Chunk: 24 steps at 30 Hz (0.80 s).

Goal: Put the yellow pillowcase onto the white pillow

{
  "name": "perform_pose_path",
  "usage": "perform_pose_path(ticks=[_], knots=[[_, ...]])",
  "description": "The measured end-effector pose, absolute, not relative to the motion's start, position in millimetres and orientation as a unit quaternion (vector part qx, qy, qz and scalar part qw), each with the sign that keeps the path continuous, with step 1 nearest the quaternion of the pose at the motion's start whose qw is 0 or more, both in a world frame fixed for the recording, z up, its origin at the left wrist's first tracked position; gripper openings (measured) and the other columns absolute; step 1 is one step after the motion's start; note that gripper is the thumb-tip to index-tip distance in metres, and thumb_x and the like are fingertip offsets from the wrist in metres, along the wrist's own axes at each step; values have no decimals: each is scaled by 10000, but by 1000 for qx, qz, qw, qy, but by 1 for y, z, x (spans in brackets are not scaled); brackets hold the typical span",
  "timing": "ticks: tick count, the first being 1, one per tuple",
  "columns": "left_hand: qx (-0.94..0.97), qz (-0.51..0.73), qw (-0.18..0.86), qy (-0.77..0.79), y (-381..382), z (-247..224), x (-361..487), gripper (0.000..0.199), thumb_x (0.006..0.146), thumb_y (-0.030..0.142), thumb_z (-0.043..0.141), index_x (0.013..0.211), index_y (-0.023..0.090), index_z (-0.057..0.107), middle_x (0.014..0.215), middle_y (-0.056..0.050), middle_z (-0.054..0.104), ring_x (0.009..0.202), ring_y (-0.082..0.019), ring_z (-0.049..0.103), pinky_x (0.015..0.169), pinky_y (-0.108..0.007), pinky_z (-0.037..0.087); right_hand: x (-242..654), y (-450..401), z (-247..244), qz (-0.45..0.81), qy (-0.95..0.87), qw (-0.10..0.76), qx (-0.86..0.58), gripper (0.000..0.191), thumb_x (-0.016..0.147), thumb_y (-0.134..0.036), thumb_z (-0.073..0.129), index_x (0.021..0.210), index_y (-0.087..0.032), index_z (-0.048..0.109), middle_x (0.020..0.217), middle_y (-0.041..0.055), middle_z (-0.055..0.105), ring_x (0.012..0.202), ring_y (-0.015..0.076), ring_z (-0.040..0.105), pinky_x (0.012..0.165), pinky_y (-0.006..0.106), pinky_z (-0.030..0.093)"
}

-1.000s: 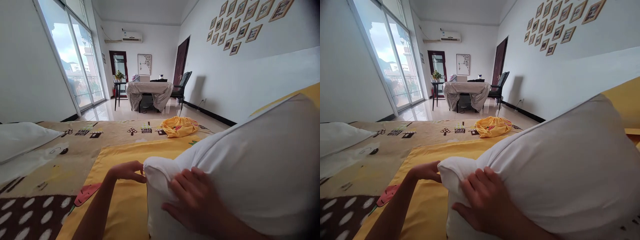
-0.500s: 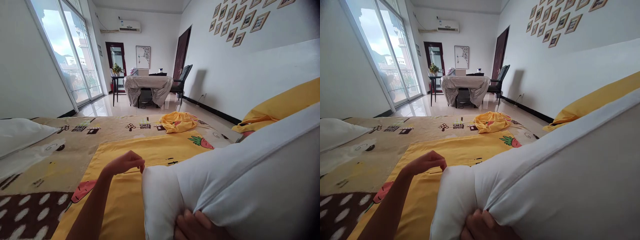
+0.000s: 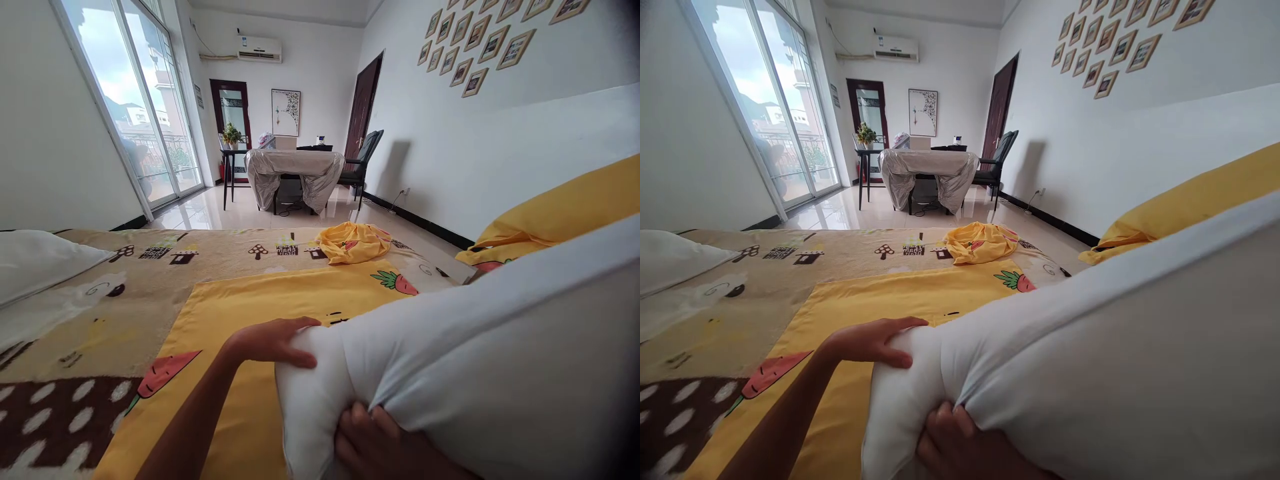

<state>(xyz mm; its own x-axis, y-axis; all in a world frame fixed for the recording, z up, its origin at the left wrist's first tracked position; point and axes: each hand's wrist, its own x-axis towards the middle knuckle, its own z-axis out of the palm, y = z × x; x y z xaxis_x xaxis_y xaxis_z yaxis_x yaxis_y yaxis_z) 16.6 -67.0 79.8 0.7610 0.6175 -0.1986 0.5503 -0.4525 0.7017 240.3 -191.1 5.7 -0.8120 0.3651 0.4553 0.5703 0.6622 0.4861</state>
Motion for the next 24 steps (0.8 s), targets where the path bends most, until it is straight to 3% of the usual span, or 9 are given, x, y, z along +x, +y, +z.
perform_pose_path(ticks=[6, 11, 13, 16, 20, 22, 24], knots=[[861, 96, 289, 407, -72, 78, 14, 488, 905, 466, 422, 1315, 206, 474, 1363, -65, 519, 1243, -237, 472, 1056, -382, 349, 237, -164, 19, -272, -915, 114, -274, 101, 808, -187, 532, 907, -189, 553, 861, 43, 601, 854, 203, 500, 838, 345, 310], [883, 169, 153, 411, -80, 78, 22, 353, 947, 234, 301, 1124, 195, 603, 1117, -72, 664, 1037, -207, 604, 922, -340, 451, 237, -127, 49, -118, -936, 42, -329, 389, 639, -322, 685, 970, -185, 533, 969, 66, 607, 898, 236, 508, 905, 379, 292], [883, 189, 142, 405, -83, 84, 19, 356, 922, 184, 319, 1168, 193, 577, 1146, -73, 649, 1058, -198, 592, 938, -336, 449, 239, -105, 65, -74, -934, 8, -350, 525, 556, -385, 718, 996, -164, 536, 998, 89, 604, 935, 265, 508, 926, 405, 282], [885, 188, 133, 404, -88, 93, 10, 476, 888, 258, 425, 1359, 188, 408, 1378, -99, 491, 1259, -213, 456, 1061, -373, 366, 240, -68, 83, -44, -927, -18, -372, 605, 512, -401, 725, 1024, -141, 537, 996, 114, 603, 939, 283, 516, 913, 413, 287], [906, 75, 165, 382, -98, 88, 17, 996, 681, 565, 664, 1460, 149, 202, 1530, -171, 206, 1405, -323, 203, 1116, -512, 254, 236, -22, 88, -5, -919, -54, -390, 610, 508, -385, 722, 1030, -123, 546, 967, 128, 615, 900, 293, 545, 882, 415, 298], [919, 41, 163, 355, -104, 76, 33, 1112, 601, 601, 714, 1463, 144, 179, 1529, -187, 194, 1405, -363, 175, 1101, -565, 242, 234, -6, 87, 12, -915, -67, -398, 578, 525, -379, 714, 1019, -124, 554, 958, 130, 619, 896, 293, 555, 861, 402, 306], [932, 63, 111, 340, -107, 62, 52, 1102, 569, 540, 774, 1441, 143, 229, 1512, -198, 244, 1385, -398, 203, 1074, -586, 268, 233, 4, 85, 28, -913, -71, -400, 570, 544, -373, 702, 1037, -131, 553, 965, 125, 622, 911, 293, 557, 842, 385, 314]])
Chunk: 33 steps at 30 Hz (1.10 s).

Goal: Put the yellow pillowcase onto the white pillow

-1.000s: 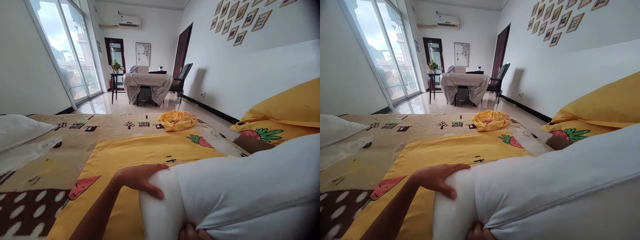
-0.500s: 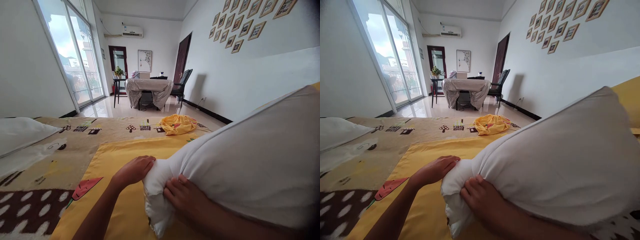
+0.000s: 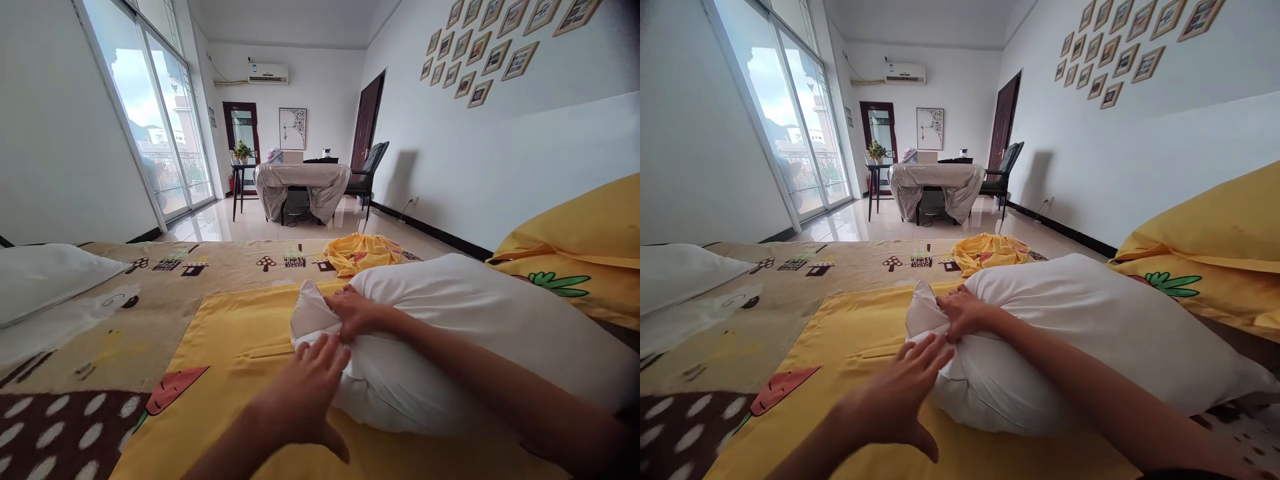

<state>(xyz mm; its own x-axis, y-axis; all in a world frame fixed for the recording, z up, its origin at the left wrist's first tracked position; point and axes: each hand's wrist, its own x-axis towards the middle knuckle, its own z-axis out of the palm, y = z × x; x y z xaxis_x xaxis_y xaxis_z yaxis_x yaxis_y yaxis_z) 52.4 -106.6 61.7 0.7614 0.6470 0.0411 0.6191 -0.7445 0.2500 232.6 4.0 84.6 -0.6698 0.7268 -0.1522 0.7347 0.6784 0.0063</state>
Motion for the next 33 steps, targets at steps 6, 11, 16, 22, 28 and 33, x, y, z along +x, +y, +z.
perform_pose_path(ticks=[6, 11, 16, 22, 28, 33], knots=[[920, 176, 24, 350, -92, 46, 75, 419, 748, 489, 669, 1007, 174, 575, 1072, -87, 640, 1033, -281, 548, 896, -442, 442, 235, 11, 83, -53, 912, 50, 404, 545, 547, -341, 697, 1036, -150, 550, 960, 103, 627, 915, 281, 559, 811, 352, 321], [905, 248, -40, 343, -77, 35, 72, 101, 817, 288, 581, 817, 187, 581, 898, -38, 657, 868, -220, 553, 792, -380, 424, 235, 9, 82, -53, 908, 33, 414, 494, 562, -374, 705, 975, -147, 556, 927, 97, 630, 885, 268, 566, 821, 355, 327], [878, 315, -122, 339, -69, 24, 73, 105, 823, 176, 535, 723, 179, 566, 756, -36, 627, 745, -185, 514, 746, -362, 399, 248, 8, 84, -130, 887, -79, 435, 559, 678, -493, 630, 1105, -147, 529, 1055, 103, 621, 966, 265, 545, 856, 354, 355], [855, 379, -138, 325, -68, 25, 72, 104, 806, 157, 541, 708, 181, 565, 778, -32, 612, 826, -183, 518, 908, -423, 348, 248, -1, 83, -139, 847, -181, 481, 436, 823, -539, 483, 953, -154, 640, 835, 67, 669, 786, 214, 568, 786, 328, 369], [836, 414, -139, 332, -73, 22, 75, 132, 809, 154, 521, 697, 190, 581, 1372, -65, 471, 1284, -279, 352, 1009, -503, 210, 257, -26, 78, -70, 871, -230, 428, 321, 839, -348, 443, 582, -180, 538, 572, -2, 548, 607, 143, 469, 722, 314, 315], [847, 413, -124, 310, -81, 22, 80, 172, 836, 179, 514, 685, 177, 597, 1530, -53, 239, 1401, -354, 143, 1026, -548, 169, 274, -59, 76, 27, 902, -241, 357, 202, 765, -191, 429, 564, -183, 430, 538, -13, 484, 591, 133, 437, 734, 331, 277]])
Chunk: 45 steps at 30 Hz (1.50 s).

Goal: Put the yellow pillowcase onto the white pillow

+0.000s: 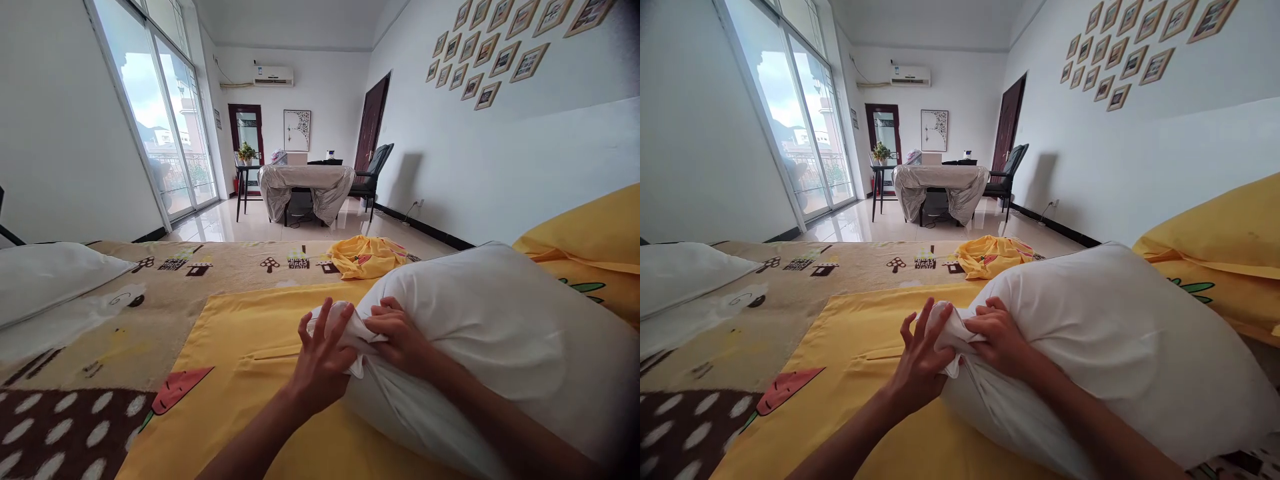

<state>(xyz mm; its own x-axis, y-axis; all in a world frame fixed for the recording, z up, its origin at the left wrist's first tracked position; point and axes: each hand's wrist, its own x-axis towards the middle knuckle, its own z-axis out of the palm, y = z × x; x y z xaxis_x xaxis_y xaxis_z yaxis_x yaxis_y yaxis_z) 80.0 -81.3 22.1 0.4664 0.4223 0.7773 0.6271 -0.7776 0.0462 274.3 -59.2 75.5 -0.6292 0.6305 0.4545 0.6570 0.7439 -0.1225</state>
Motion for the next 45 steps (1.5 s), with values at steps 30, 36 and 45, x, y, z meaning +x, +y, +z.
perform_pose_path(ticks=[30, 36, 45], knots=[[-852, -315, 6, -419, -59, 24, 66, 158, 842, 166, 490, 749, 160, 618, 936, -92, 603, 832, -215, 514, 747, -352, 434, 228, -47, 76, -30, -915, -90, -392, 1077, 474, -389, 748, 1387, -7, 325, 1447, 288, 287, 1349, 402, 222, 1090, 546, 121], [-899, -180, 86, -390, -76, 50, 63, 124, 814, 126, 471, 773, 158, 584, 850, -67, 634, 760, -216, 552, 693, -357, 412, 227, -57, 63, -75, -917, 4, -392, 471, 571, -235, 605, 1021, -110, 543, 1065, 148, 566, 1026, 287, 474, 969, 469, 268], [-871, -254, 73, -414, -105, 85, 53, 265, 911, 244, 377, 735, 184, 566, 710, -15, 635, 667, -163, 580, 631, -304, 368, 218, -50, 55, -67, -916, 57, -390, 211, 639, -176, 568, 842, -177, 509, 902, 74, 608, 894, 227, 485, 763, 350, 291]])
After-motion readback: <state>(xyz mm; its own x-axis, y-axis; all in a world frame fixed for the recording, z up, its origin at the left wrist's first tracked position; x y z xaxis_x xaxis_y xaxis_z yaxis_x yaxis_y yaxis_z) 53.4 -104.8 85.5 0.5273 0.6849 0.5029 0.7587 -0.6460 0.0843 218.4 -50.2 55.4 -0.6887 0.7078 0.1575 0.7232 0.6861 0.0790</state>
